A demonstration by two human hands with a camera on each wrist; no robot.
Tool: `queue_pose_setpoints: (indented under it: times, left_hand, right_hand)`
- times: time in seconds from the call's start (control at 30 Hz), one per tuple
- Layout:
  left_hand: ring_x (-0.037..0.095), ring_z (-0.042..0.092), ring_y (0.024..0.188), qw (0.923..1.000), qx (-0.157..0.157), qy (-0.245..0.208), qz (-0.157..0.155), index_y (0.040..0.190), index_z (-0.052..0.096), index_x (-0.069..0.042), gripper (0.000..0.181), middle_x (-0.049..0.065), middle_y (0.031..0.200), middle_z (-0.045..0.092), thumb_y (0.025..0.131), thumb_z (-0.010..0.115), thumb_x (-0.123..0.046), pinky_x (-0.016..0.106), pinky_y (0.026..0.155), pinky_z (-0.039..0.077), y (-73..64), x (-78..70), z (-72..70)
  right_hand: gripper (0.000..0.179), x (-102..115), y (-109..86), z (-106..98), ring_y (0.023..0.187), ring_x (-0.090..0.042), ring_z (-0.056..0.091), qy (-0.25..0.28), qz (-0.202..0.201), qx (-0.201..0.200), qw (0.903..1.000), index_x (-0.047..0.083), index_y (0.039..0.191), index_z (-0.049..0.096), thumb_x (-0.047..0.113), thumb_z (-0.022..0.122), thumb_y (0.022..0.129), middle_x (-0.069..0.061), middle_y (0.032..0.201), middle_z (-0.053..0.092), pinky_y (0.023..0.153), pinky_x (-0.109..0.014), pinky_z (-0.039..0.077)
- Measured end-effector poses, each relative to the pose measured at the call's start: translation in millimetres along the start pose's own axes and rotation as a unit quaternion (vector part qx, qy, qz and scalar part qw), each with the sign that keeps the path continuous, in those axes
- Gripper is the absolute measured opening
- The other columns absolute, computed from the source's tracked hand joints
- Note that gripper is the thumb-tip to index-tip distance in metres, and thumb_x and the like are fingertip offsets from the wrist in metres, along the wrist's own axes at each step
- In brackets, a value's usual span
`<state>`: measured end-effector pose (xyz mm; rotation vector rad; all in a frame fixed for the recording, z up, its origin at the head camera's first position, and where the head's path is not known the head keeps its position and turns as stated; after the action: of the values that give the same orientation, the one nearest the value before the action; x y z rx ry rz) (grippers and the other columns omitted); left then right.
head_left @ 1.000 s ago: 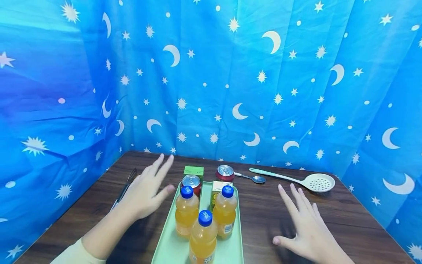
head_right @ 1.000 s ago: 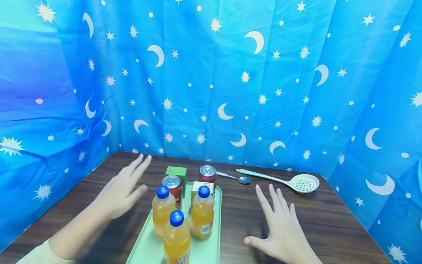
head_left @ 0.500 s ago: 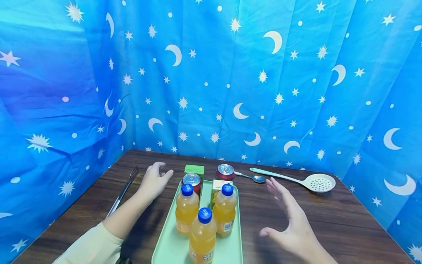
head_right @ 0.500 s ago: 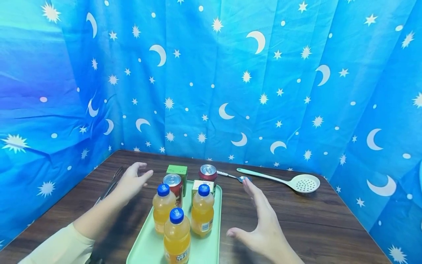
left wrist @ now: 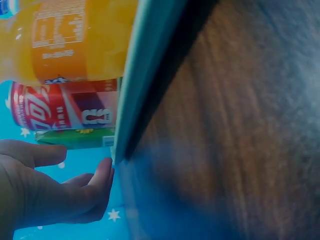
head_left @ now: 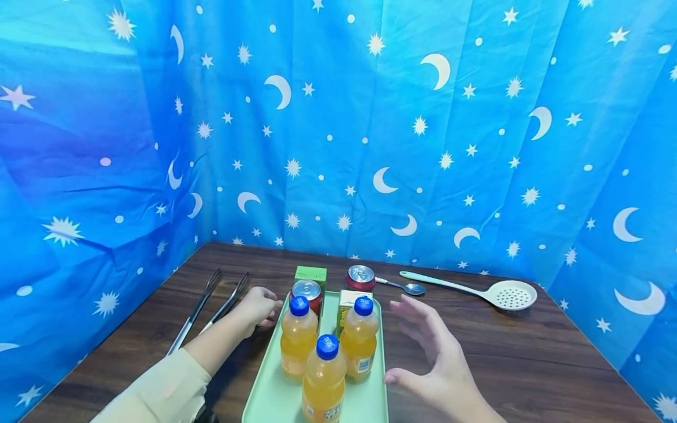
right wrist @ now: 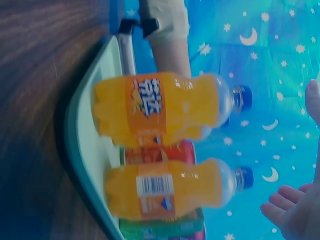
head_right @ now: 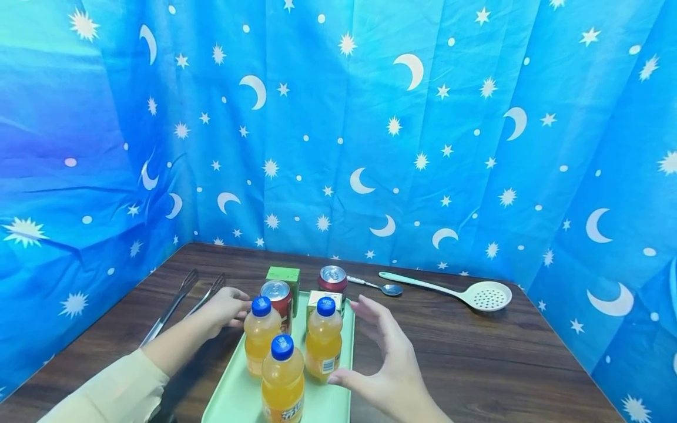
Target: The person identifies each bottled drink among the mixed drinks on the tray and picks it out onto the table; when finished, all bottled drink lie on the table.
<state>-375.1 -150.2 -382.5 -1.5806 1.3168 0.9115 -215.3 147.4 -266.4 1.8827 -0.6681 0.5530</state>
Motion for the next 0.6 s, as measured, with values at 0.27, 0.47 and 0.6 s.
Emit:
queue_pose_setpoints:
  times: [0.27,0.47,0.6]
  left_hand:
    - [0.031,0.059,0.093,0.9993,0.023,0.003,-0.029,0.118,0.047,0.013,0.033,0.025,0.112,0.054,0.091,0.056,-0.004,0.039,0.069,0.055,3.9,12.3,8.7]
    - [0.027,0.060,0.087,0.9989,0.022,0.012,-0.040,0.109,0.051,0.011,0.025,0.021,0.105,0.055,0.089,0.057,-0.003,0.038,0.065,0.055,7.6,18.9,10.6]
    - [0.026,0.060,0.084,0.9990,0.018,0.011,-0.039,0.103,0.053,0.011,0.020,0.020,0.102,0.056,0.088,0.058,-0.001,0.038,0.064,0.055,9.7,22.1,11.3]
  right_hand:
    - [0.079,0,-2.3,14,0.119,-0.019,0.050,0.003,0.042,0.008,0.9991,0.016,0.137,0.041,0.005,0.081,0.070,-0.006,0.131,0.052,0.091,-0.029,0.046]
    - [0.069,-2,-4.4,27,0.117,-0.019,0.052,0.025,0.088,0.001,0.9958,0.012,0.132,0.047,0.010,0.080,0.072,-0.003,0.128,0.055,0.090,-0.028,0.046]
    - [0.066,-9,-7.4,38,0.117,-0.014,0.052,0.040,0.137,0.000,0.9898,0.014,0.131,0.049,0.016,0.081,0.073,0.001,0.128,0.056,0.093,-0.033,0.045]
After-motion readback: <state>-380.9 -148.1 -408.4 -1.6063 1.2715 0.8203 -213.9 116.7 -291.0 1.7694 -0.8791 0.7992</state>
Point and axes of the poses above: each hand's wrist, its own y-axis towards the middle knuckle, its own z-axis out of the palm, x = y × z, the point moved 8 cm from there along y, towards the middle knuckle
